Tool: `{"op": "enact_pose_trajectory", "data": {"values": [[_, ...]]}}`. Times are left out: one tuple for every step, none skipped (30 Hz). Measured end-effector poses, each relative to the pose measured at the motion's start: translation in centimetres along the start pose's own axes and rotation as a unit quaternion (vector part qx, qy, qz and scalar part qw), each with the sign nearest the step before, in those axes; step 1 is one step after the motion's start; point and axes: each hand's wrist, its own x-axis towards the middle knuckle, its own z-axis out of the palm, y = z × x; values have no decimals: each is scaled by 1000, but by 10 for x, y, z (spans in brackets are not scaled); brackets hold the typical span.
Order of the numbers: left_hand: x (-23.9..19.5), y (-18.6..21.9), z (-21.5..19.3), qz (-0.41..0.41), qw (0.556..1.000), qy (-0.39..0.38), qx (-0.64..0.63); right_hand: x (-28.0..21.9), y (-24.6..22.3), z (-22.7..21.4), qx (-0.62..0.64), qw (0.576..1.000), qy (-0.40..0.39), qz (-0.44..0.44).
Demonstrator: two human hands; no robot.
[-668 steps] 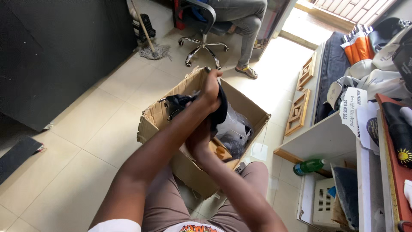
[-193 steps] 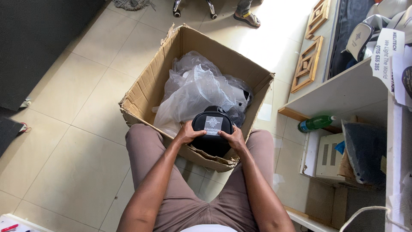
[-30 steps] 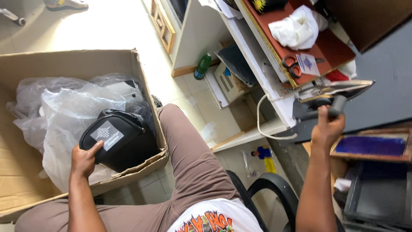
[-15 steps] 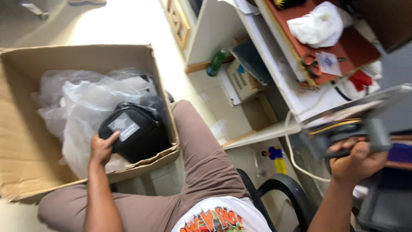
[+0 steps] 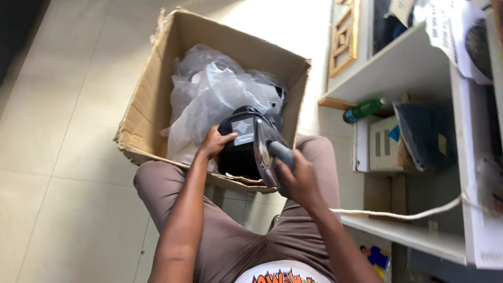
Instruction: The person places a black golf bag on a cardboard box and uses a hot iron to press a white label onto the bag's surface. They repeatedly iron the label, lift the iron to check adhesion, and rub the label with their fingers to ensure it sticks.
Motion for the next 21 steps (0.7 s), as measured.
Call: {"op": "enact_pose_trajectory", "data": {"values": [[0, 2, -1, -9, 1000, -2, 0, 8, 5, 18, -31, 999, -22, 33], [0, -2, -1, -11, 1000, 7, -5, 14, 12, 29, -33, 999, -31, 30], [1, -6, -1, -12, 1000, 2, -8, 20, 20, 40, -38, 998, -36, 37], [2, -9, -2, -13, 1000, -3, -12, 25, 28, 51, -43, 997, -40, 44], [3, -9, 0, -15, 1000, 4, -15, 26, 31, 58, -46, 997, -47, 42], [4, -9, 3, -16, 1000, 1, -22, 28, 35, 64, -49, 996, -54, 43], [4, -10, 8, -18, 999, -3, -28, 28, 41, 69, -52, 996, -59, 45], [-1, 1, 8, -22, 999, 2, -31, 28, 43, 72, -53, 995, -66, 45], [-5, 12, 9, -28, 999, -6, -28, 27, 45, 74, -63, 995, -65, 48], [-10, 23, 10, -34, 999, -14, -25, 27, 47, 76, -73, 994, -65, 50], [-5, 13, 9, -38, 999, -14, -25, 27, 48, 78, -73, 994, -67, 53], [1, 3, 9, -36, 999, -17, -11, 27, 49, 79, -73, 994, -63, 47], [6, -6, 8, -34, 999, -23, 4, 27, 50, 80, -73, 995, -57, 42], [3, -4, 8, -38, 999, -25, 5, 26, 50, 81, -73, 995, -58, 46], [2, -1, 9, -39, 999, -21, 0, 27, 50, 82, -73, 995, -57, 44], [0, 3, 9, -41, 999, -18, -5, 28, 50, 82, -73, 995, -56, 41], [-2, 7, 10, -42, 999, -19, -4, 29, 53, 84, -72, 995, -55, 43], [-3, 12, 10, -46, 999, -15, -13, 31, 56, 86, -78, 995, -56, 37], [-5, 16, 11, -50, 998, -10, -23, 32, 58, 88, -83, 994, -57, 31], [-8, 23, 11, -51, 998, -11, -21, 32, 56, 88, -82, 994, -57, 33], [-10, 30, 11, -50, 998, -13, -29, 33, 53, 87, -83, 994, -61, 39]]}}
